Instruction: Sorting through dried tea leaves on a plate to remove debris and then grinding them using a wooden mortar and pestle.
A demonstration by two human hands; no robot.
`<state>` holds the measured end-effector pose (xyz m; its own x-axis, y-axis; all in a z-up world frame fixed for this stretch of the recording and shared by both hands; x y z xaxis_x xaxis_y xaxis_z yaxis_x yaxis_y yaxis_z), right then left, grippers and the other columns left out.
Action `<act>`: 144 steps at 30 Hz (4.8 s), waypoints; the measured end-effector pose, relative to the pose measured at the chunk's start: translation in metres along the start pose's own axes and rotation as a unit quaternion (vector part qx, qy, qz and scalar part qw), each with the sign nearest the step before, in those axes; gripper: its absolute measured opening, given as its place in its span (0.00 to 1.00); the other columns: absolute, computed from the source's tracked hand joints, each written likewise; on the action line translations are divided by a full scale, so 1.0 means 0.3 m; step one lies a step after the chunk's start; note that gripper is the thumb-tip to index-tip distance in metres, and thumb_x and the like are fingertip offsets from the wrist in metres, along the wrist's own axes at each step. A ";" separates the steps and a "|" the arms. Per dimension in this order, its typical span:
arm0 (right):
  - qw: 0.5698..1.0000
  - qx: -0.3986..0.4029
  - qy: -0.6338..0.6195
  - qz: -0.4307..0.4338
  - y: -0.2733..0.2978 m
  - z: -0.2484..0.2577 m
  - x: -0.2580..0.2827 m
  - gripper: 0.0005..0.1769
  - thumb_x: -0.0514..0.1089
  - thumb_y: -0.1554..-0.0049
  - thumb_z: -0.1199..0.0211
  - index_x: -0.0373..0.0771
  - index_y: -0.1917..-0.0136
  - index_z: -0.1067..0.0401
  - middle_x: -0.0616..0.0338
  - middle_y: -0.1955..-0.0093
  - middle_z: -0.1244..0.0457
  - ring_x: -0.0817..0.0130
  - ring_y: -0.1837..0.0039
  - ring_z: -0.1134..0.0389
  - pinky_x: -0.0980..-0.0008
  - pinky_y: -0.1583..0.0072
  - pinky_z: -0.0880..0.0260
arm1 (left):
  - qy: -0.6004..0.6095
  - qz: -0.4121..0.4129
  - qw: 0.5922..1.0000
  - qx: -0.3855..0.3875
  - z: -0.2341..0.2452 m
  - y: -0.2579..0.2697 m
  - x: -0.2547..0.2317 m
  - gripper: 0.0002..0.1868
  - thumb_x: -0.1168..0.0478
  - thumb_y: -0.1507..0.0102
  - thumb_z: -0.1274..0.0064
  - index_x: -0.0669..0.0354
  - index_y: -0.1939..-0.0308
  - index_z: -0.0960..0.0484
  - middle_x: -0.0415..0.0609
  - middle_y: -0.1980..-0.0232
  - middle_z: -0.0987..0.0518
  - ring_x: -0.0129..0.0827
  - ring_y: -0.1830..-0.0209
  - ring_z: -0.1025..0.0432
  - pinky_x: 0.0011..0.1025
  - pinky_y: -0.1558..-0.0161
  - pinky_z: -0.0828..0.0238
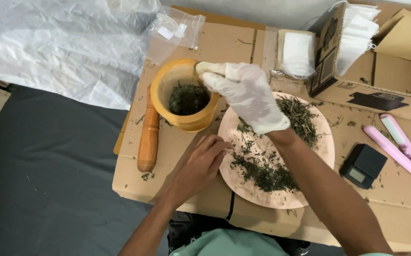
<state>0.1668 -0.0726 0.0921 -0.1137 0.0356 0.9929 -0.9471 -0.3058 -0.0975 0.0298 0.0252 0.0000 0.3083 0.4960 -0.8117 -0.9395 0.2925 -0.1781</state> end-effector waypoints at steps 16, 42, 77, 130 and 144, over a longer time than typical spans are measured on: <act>0.984 0.068 0.060 -0.156 0.394 0.353 -0.128 0.10 0.35 0.39 0.31 0.34 0.46 0.14 0.34 0.43 0.23 0.44 0.40 0.19 0.46 0.32 0.21 | -0.028 -0.062 0.997 -0.033 -0.042 -0.026 0.008 0.09 0.70 0.27 0.47 0.59 0.45 0.16 0.52 0.55 0.22 0.49 0.54 0.22 0.43 0.48 0.22; 0.838 0.092 0.519 0.142 0.492 0.360 -0.646 0.11 0.53 0.30 0.39 0.53 0.40 0.19 0.67 0.42 0.30 0.65 0.37 0.27 0.65 0.39 0.21 | -0.181 -0.078 0.976 -0.090 -0.064 -0.082 0.009 0.06 0.65 0.26 0.45 0.55 0.47 0.15 0.51 0.57 0.26 0.49 0.58 0.26 0.46 0.53 0.26; 0.953 0.158 0.225 -0.126 0.610 0.393 -0.292 0.15 0.45 0.35 0.33 0.48 0.35 0.15 0.57 0.45 0.27 0.60 0.37 0.25 0.55 0.35 0.24 | -0.173 -0.070 0.982 0.038 -0.161 -0.049 -0.023 0.08 0.64 0.28 0.42 0.54 0.46 0.12 0.50 0.54 0.22 0.43 0.54 0.25 0.41 0.50 0.27; 0.915 0.167 0.252 -0.268 0.568 0.270 -0.248 0.23 0.52 0.33 0.39 0.44 0.28 0.22 0.47 0.31 0.30 0.53 0.29 0.27 0.57 0.33 0.21 | -0.172 -0.053 0.983 0.033 -0.140 -0.017 -0.042 0.10 0.60 0.25 0.46 0.54 0.43 0.13 0.47 0.55 0.20 0.41 0.50 0.24 0.38 0.49 0.27; 0.965 -0.093 -0.026 -0.244 0.539 0.408 -0.233 0.15 0.34 0.44 0.25 0.36 0.43 0.14 0.44 0.39 0.22 0.58 0.34 0.22 0.57 0.29 0.26 | -0.162 -0.046 0.985 0.024 -0.149 -0.034 -0.010 0.10 0.60 0.24 0.48 0.56 0.46 0.12 0.49 0.56 0.21 0.41 0.50 0.25 0.39 0.47 0.26</act>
<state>0.0583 -0.2411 0.0154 0.3703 0.0836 0.9252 -0.9219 -0.0889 0.3770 0.0317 -0.0158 -0.0205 0.4298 0.6985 -0.5721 -0.8999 0.3829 -0.2086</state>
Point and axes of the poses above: each hand's wrist, its own y-axis away from the middle knuckle, its own z-axis out of the back of the hand, x = y × z, the point moved 4 cm from there along -y, towards the middle knuckle
